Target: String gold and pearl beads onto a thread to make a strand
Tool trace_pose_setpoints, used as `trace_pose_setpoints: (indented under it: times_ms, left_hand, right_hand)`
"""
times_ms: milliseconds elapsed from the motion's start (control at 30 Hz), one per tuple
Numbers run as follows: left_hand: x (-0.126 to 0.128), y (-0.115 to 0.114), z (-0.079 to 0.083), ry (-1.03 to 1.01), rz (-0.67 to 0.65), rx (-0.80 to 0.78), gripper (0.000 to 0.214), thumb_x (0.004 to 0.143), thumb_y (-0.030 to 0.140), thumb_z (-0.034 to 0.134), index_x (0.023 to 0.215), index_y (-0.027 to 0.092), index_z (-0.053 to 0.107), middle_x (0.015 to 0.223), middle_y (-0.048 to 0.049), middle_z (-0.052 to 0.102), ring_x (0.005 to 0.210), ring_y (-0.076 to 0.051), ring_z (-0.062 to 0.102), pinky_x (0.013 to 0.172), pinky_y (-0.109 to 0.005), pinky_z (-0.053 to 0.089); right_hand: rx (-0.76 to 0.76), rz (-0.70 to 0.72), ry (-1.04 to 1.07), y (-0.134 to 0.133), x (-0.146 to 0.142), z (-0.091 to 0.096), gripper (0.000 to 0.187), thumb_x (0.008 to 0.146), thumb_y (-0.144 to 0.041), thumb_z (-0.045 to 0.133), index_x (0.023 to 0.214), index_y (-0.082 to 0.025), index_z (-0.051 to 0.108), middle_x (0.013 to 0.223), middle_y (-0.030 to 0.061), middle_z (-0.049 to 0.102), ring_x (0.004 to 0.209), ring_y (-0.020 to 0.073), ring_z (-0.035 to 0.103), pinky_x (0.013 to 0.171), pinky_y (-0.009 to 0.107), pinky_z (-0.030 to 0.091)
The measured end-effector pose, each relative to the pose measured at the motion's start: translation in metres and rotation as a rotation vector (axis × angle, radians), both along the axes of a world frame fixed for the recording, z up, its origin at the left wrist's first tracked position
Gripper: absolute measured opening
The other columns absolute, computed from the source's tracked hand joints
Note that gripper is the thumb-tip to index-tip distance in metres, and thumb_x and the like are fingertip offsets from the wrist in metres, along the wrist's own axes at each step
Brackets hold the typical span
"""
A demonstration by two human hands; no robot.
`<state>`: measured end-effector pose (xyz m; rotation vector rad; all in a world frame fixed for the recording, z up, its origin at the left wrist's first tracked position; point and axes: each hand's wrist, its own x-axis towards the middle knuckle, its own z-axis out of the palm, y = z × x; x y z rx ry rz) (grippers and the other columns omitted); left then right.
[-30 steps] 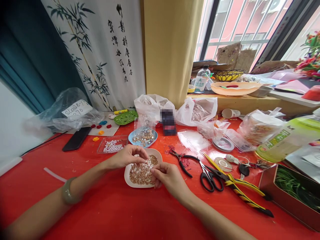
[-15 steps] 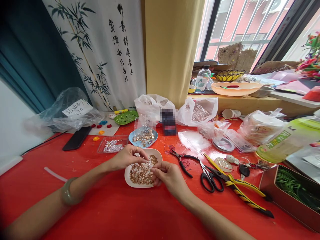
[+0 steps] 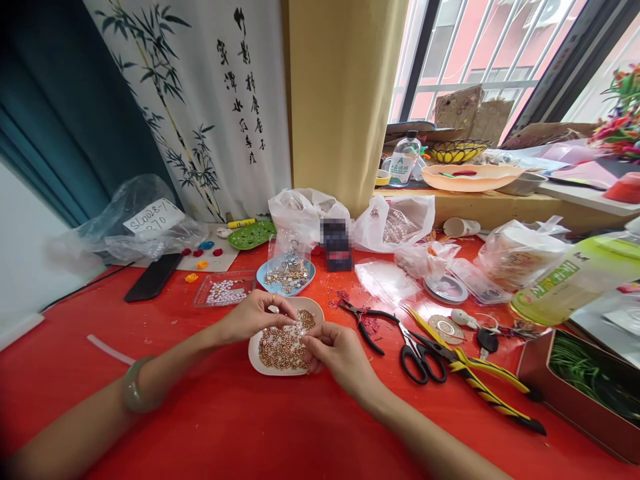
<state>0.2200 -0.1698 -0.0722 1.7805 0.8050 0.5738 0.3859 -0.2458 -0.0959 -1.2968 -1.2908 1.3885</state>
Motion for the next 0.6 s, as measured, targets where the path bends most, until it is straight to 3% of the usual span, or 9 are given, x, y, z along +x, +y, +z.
trace_pose_setpoints:
  times_ms: [600]
  left_hand:
    - [0.0016,-0.0005,-0.0016,0.004,0.003,0.009,0.012,0.064,0.023,0.064,0.071,0.014,0.066,0.075,-0.0047,0.067,0.070,-0.014,0.059,0.065,-0.025,0.045]
  right_hand:
    - [-0.001,0.009,-0.002,0.0004,0.0007,0.0021,0.024,0.071,-0.036,0.056,0.059,-0.015,0.054,0.050,-0.0021,0.058,0.042,0.0082,0.051,0.045,0.021,0.040]
